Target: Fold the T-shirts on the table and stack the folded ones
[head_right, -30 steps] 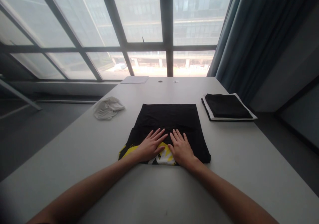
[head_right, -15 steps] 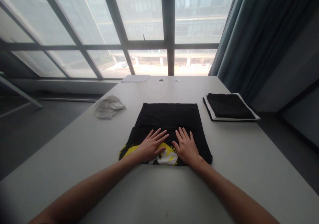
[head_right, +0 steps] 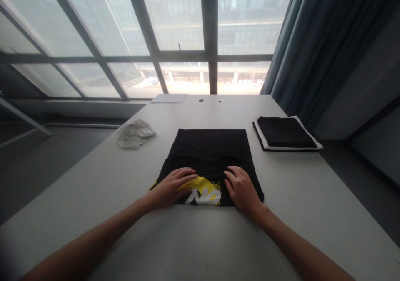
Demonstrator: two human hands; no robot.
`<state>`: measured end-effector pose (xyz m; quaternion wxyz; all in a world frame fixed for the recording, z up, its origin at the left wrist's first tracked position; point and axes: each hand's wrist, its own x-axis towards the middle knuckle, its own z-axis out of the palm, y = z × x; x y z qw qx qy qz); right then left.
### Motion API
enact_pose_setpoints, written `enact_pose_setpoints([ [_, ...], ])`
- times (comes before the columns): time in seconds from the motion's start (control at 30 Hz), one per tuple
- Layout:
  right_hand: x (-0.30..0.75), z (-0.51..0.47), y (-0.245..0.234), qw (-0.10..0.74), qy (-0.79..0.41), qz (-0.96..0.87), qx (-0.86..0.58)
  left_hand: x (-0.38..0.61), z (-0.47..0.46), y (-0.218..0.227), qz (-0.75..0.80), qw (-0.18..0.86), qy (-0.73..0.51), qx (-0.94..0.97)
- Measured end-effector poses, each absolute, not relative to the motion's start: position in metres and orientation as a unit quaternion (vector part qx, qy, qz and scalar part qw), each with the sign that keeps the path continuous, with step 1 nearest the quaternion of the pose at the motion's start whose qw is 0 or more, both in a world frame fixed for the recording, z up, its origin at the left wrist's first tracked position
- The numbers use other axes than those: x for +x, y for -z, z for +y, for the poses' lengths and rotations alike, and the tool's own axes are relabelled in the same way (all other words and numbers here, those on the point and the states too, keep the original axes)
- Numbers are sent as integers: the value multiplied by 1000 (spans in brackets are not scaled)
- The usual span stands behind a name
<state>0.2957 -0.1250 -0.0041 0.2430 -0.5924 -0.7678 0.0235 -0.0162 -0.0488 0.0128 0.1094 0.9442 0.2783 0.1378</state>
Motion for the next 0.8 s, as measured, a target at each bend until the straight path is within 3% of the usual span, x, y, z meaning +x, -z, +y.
enact_pose_setpoints([
  [0.27, 360, -197, 0, 206, 16, -836, -509, -116, -90, -10, 302, 80, -160, 936],
  [0.63, 362, -208, 5, 255, 141, -820, -493, -118, -96, -9, 273, -40, -268, 923],
  [0.8, 363, -216, 2, 227, 81, -836, -493, -125, -99, -12, 261, 4, -197, 945],
])
